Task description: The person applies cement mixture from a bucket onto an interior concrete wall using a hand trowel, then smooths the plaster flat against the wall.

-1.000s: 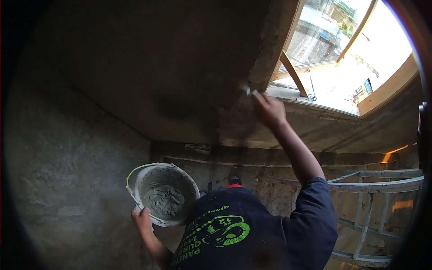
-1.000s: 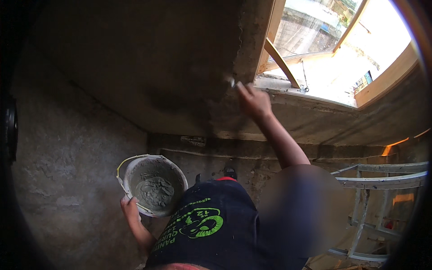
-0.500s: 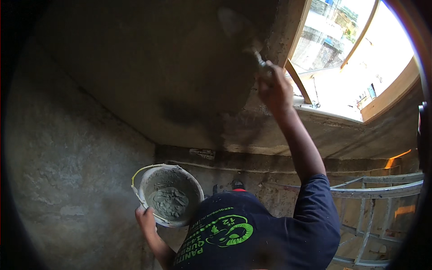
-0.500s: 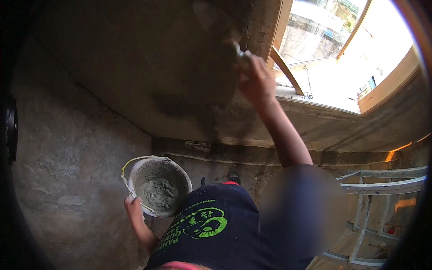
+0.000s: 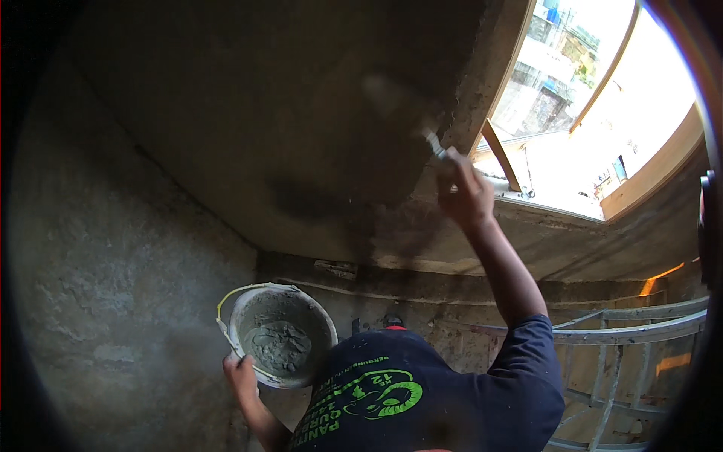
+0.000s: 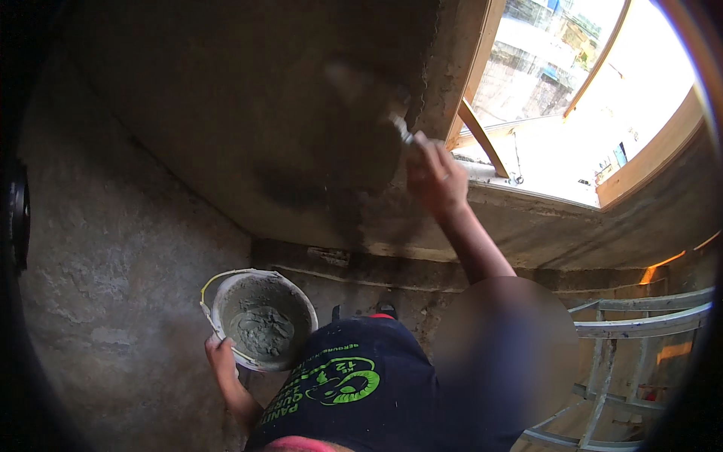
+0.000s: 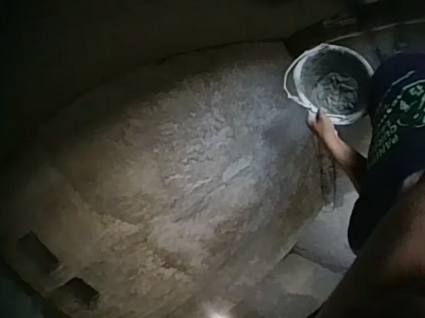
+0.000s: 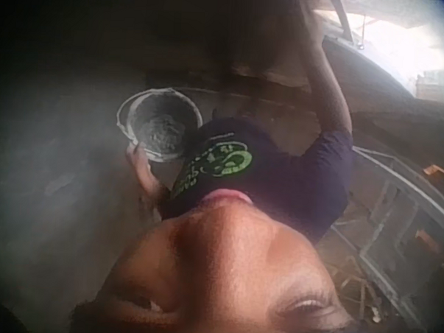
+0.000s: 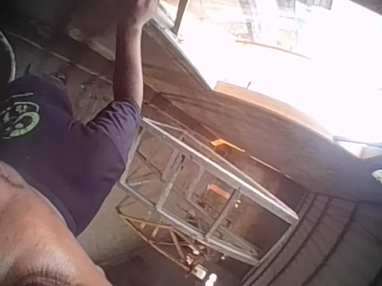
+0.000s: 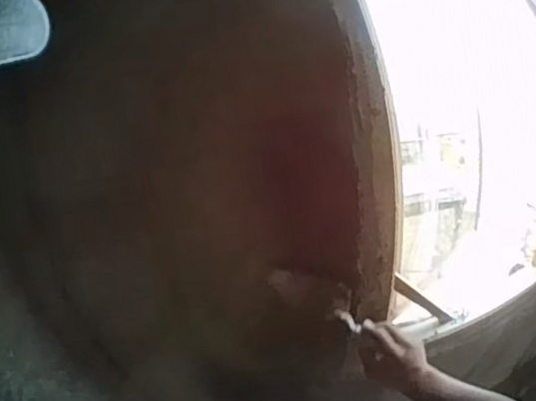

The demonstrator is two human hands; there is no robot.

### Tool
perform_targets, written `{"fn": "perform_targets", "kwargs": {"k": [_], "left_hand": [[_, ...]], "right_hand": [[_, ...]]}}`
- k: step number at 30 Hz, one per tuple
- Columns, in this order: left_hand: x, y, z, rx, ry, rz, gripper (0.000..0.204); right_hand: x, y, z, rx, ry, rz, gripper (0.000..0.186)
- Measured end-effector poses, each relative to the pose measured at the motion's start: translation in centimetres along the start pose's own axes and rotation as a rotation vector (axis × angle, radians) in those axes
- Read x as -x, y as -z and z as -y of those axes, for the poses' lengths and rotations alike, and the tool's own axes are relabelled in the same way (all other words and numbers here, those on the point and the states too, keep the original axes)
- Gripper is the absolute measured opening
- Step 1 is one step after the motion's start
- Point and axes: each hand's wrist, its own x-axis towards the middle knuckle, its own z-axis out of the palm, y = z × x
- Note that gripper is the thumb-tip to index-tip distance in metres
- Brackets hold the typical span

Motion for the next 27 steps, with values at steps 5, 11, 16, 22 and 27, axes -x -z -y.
{"fn": "perform_targets", "kwargs": {"k": [5, 11, 16, 22, 27], "left_hand": [[-0.5, -0.1, -0.2, 0.041, 0.062, 0.024, 0.035], [-0.1, -0.2, -0.5, 0.097, 0.043, 0.030, 0.034], [0.1, 0.0, 0.2, 0.002, 0.031, -0.019, 0.033], [-1.5, -0.1, 2.6, -0.069, -0.038, -0.009, 0.036], [-0.9, 0.0, 0.5, -0.055, -0.018, 0.007, 0.037]], "right_hand": [[-3.5, 0.9, 1.4, -0.006, -0.066, 0.025, 0.046], [7.6, -4.8, 2.5, 0.276, 0.095, 0.941, 0.055], [3.6, -1.9, 2.0, -0.034, 0.059, 0.203, 0.037], [-3.1, -0.8, 1.0, -0.015, -0.090, -0.075, 0.039], [6.4, -5.8, 0.7, 0.221, 0.130, 0.544, 0.045]]}}
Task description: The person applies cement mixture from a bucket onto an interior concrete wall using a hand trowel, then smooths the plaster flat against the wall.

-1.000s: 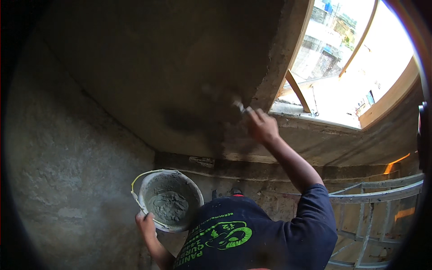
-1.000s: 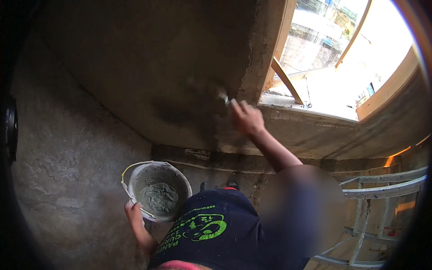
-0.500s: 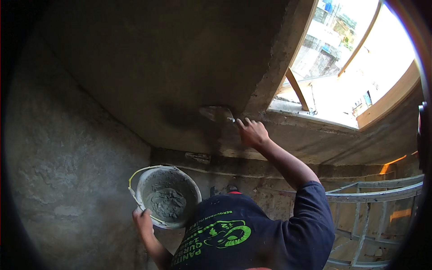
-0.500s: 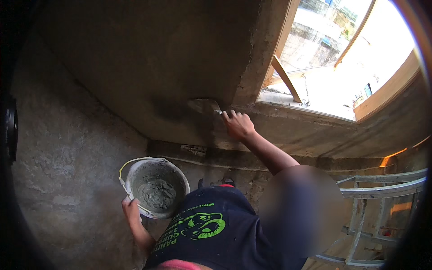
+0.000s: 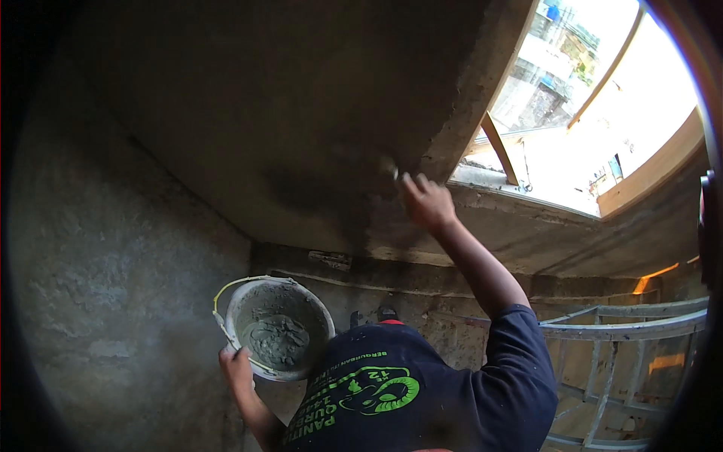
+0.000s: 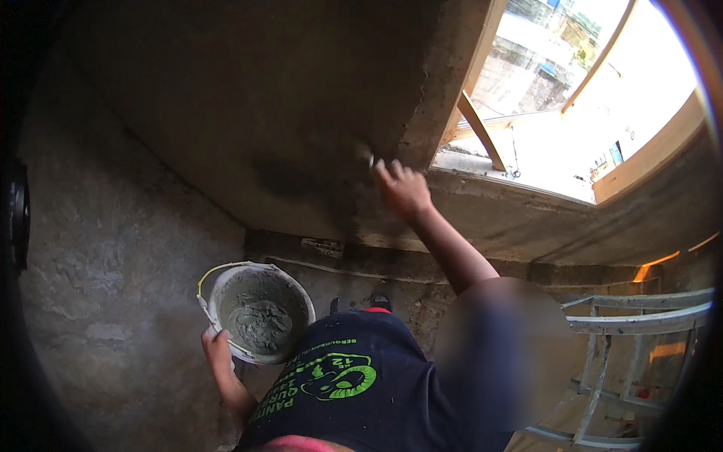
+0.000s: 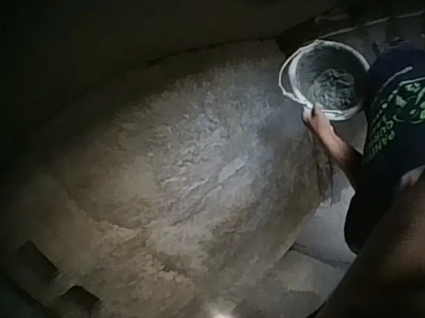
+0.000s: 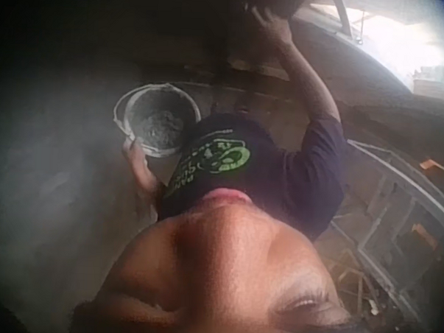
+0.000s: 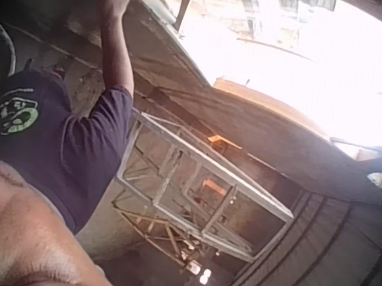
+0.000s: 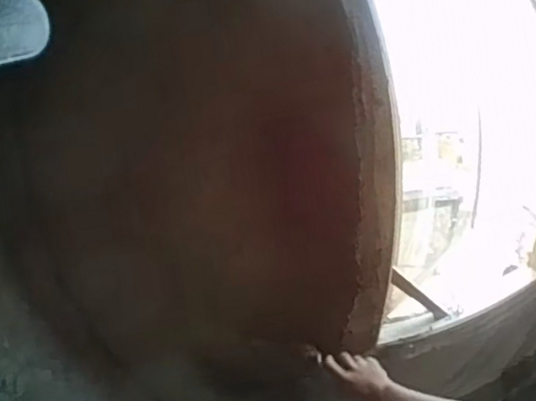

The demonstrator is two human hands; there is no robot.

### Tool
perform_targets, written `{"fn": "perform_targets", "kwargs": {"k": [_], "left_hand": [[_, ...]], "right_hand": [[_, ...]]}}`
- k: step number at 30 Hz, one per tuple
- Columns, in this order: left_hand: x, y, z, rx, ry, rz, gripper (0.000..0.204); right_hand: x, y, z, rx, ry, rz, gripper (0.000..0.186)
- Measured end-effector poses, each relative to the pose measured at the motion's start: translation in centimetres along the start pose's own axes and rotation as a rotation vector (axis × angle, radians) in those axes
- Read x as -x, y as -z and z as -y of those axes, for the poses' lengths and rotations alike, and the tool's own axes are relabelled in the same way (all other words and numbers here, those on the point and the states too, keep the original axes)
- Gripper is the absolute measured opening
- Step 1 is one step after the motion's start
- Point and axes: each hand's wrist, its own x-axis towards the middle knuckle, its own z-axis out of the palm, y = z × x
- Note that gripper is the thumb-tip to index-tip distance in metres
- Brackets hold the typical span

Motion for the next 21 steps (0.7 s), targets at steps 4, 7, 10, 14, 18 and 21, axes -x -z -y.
{"fn": "perform_targets", "kwargs": {"k": [4, 7, 10, 14, 18, 21], "left_hand": [[0.1, 0.0, 1.3, 0.025, 0.008, -0.041, 0.034], [0.5, -0.2, 0.7, 0.125, 0.041, -0.046, 0.032], [0.9, 0.2, -0.9, 0.082, 0.035, -0.005, 0.033], [-0.5, 0.5, 0.5, 0.054, 0.062, 0.159, 0.037], [-0.1, -0.2, 1.0, 0.060, 0.053, -0.048, 0.036], [0.4, 0.3, 0.2, 0.074, 0.045, -0.005, 0.037]], "right_hand": [[3.9, -3.4, -0.9, 0.049, 0.036, 0.291, 0.043], [4.6, -0.1, -3.6, -0.146, -0.047, -0.121, 0.044], [1.7, 6.0, -5.9, -0.141, -0.175, -0.336, 0.044], [1.5, 5.7, -7.4, -0.096, -0.127, -0.285, 0.041], [6.7, 0.4, -4.4, 0.064, -0.044, 0.215, 0.046], [9.4, -1.3, -3.3, 0.001, -0.085, 0.478, 0.049]]}}
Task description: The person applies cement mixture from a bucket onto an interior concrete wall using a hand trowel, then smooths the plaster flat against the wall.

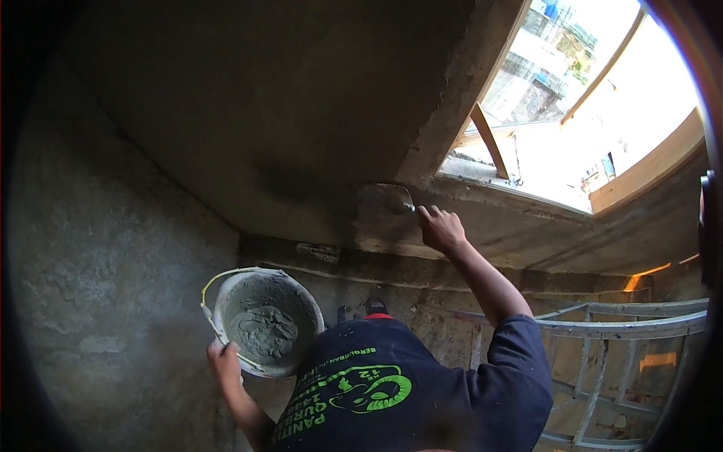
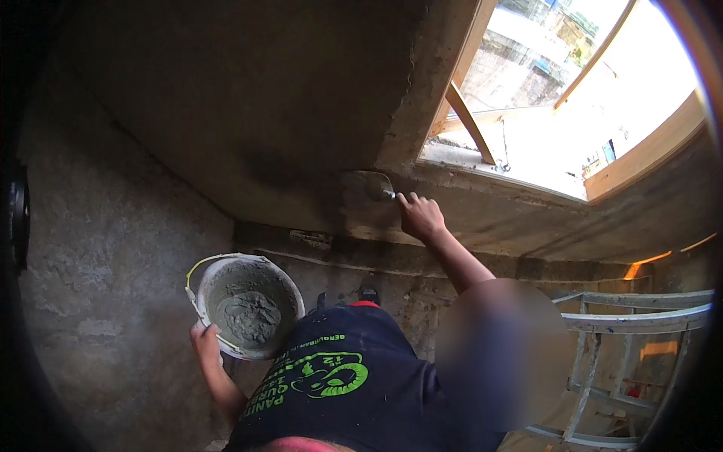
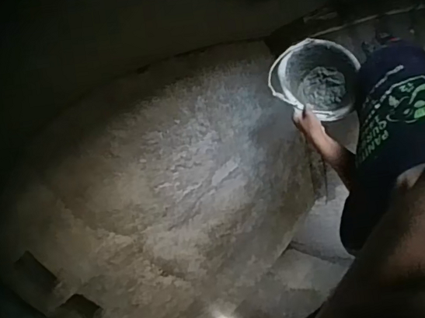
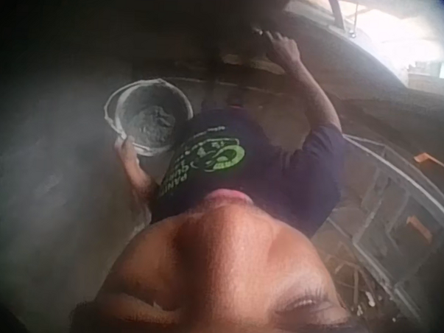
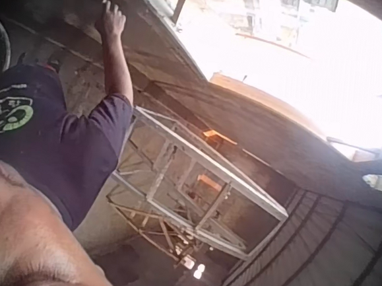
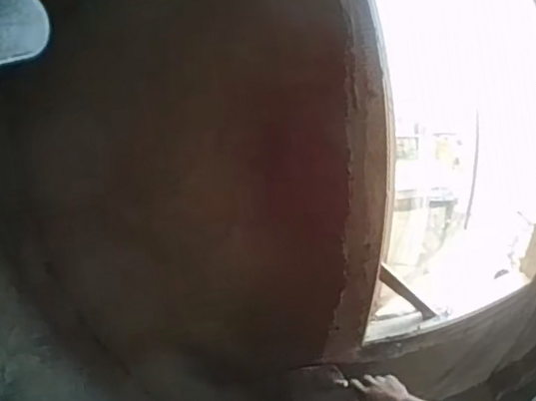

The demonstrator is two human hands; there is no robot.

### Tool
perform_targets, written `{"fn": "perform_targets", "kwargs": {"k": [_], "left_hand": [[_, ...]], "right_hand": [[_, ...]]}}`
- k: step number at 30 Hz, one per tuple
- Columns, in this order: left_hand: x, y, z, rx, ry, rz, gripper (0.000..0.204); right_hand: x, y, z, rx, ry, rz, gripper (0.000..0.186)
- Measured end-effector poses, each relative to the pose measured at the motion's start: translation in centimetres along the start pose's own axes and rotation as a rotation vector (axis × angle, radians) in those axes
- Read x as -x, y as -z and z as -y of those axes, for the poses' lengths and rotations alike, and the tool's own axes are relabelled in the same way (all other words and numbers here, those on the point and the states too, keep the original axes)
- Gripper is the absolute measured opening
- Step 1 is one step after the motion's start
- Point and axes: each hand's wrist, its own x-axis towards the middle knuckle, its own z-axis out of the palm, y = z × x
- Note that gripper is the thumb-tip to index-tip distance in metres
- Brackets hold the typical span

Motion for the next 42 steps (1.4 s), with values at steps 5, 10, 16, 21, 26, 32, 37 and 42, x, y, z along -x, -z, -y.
{"fn": "perform_targets", "kwargs": {"k": [5, 10, 16, 21, 26, 32, 37, 42], "left_hand": [[-0.4, 0.2, 0.5, -0.077, -0.024, 0.066, 0.036], [0.2, 0.1, -0.7, -0.013, -0.032, 0.009, 0.034], [-1.4, 0.4, 2.4, 0.015, -0.036, 0.039, 0.037], [-0.6, 0.3, 0.0, -0.048, -0.031, 0.068, 0.036], [0.9, 0.3, -2.7, -0.090, -0.013, 0.015, 0.034], [0.5, 0.5, -3.2, -0.086, -0.092, 0.099, 0.032], [1.0, 0.5, -4.3, -0.088, -0.079, 0.055, 0.027], [0.9, 0.9, -3.9, -0.071, -0.068, 0.084, 0.024]], "right_hand": [[-1.0, 10.7, -0.3, -0.246, -0.033, -0.743, 0.040], [-4.4, 15.3, -1.7, -0.192, -0.099, -0.876, 0.039], [-2.6, 3.5, 0.6, 0.019, 0.015, -0.348, 0.044], [0.9, -1.9, 2.6, -0.253, -0.010, 0.030, 0.044], [7.1, -6.3, 7.1, -0.411, -0.166, 0.352, 0.054], [14.7, -9.7, 14.3, -0.817, -0.408, 0.445, 0.049], [14.6, -9.3, 14.5, -0.902, -0.266, 0.280, 0.035], [8.5, 1.1, 8.2, -0.906, -0.114, -0.178, 0.033]]}}
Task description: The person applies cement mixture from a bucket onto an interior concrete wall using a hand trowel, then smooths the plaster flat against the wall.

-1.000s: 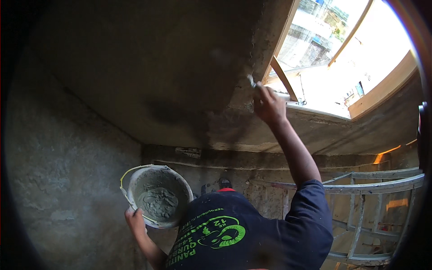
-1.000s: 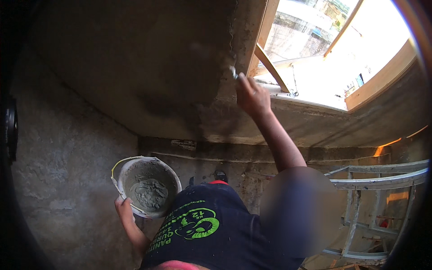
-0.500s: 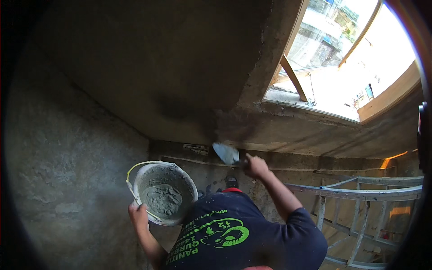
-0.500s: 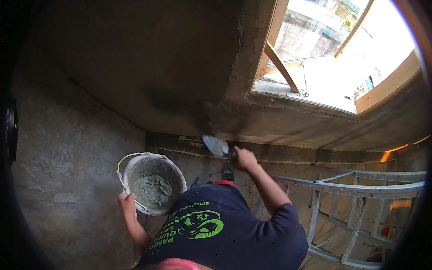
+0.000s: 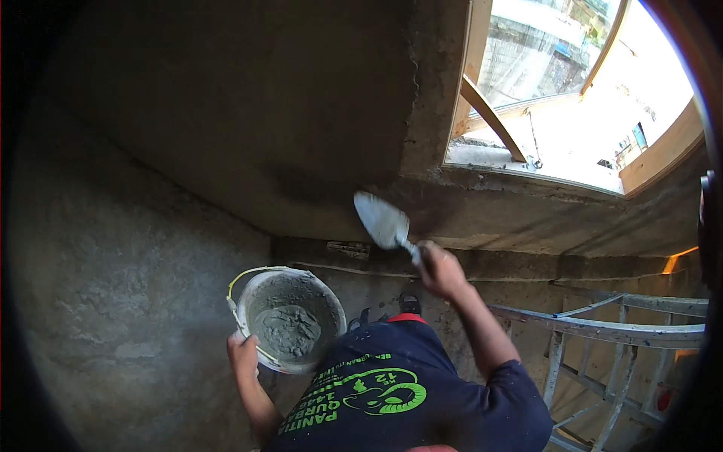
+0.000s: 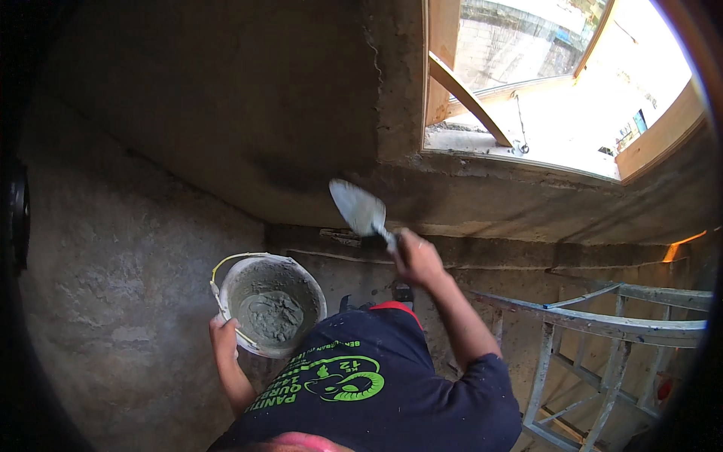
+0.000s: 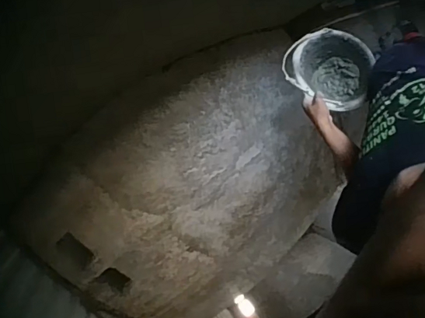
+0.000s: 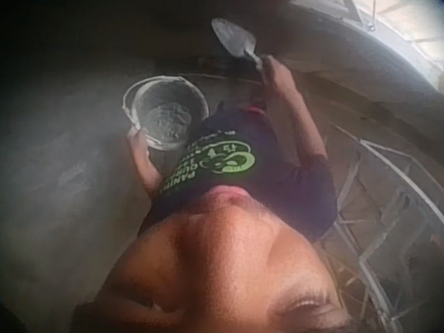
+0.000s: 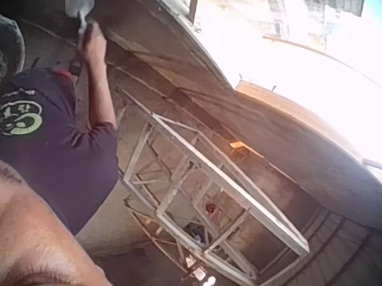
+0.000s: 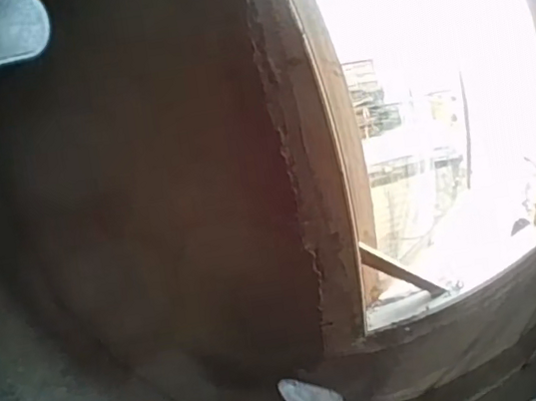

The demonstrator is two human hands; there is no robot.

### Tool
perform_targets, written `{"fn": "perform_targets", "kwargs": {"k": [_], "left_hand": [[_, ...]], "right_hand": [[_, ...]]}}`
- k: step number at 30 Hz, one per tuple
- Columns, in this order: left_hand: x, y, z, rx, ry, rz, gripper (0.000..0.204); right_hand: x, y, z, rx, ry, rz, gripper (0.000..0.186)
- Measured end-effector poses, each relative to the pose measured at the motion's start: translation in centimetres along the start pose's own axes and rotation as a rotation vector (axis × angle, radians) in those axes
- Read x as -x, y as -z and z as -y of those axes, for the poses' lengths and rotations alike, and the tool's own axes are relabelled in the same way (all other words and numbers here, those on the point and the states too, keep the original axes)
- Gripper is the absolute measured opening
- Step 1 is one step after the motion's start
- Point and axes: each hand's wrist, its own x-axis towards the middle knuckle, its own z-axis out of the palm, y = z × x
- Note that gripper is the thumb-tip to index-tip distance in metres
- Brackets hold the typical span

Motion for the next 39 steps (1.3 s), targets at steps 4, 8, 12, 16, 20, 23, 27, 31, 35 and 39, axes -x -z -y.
{"fn": "perform_targets", "kwargs": {"k": [4, 8, 12, 16, 20, 23, 27, 31, 35, 39], "left_hand": [[1.1, -0.1, -2.2, -0.010, -0.036, 0.042, 0.025], [1.7, -0.4, -3.0, 0.015, -0.026, 0.055, 0.024], [2.1, -0.5, -3.0, -0.006, 0.022, 0.002, 0.026], [2.6, -0.5, -3.0, 0.063, 0.035, -0.003, 0.030], [2.9, -0.2, -4.1, 0.015, 0.015, -0.056, 0.030], [2.7, -0.3, -5.2, -0.041, 0.092, -0.014, 0.024], [1.9, -0.2, -2.8, 0.061, 0.079, -0.033, 0.021], [1.2, -0.5, -0.8, 0.141, 0.128, -0.059, 0.024], [0.2, -0.8, 2.1, 0.102, 0.099, -0.022, 0.032], [-0.8, -1.0, 5.3, 0.126, 0.116, -0.088, 0.032]], "right_hand": [[-7.8, 10.2, 2.3, 0.158, 0.387, -0.349, 0.034], [-12.7, 16.4, 5.3, 0.313, 0.425, -0.409, 0.030], [-13.3, 15.5, 3.6, 0.593, 0.225, -0.187, 0.038], [-10.8, 10.5, -1.4, 0.794, 0.118, 0.216, 0.036], [-9.1, 10.3, 0.8, 0.583, 0.189, 0.157, 0.032], [-10.8, 13.9, 6.2, 0.441, 0.273, -0.224, 0.038], [-16.5, 16.0, 12.3, 0.331, 0.441, -0.573, 0.042], [-18.5, 8.9, 9.8, 0.541, 0.298, -0.256, 0.045], [-16.7, -2.0, 0.2, 0.850, 0.104, 0.291, 0.047], [-14.7, -3.5, 0.2, 0.747, 0.165, 0.153, 0.044]]}}
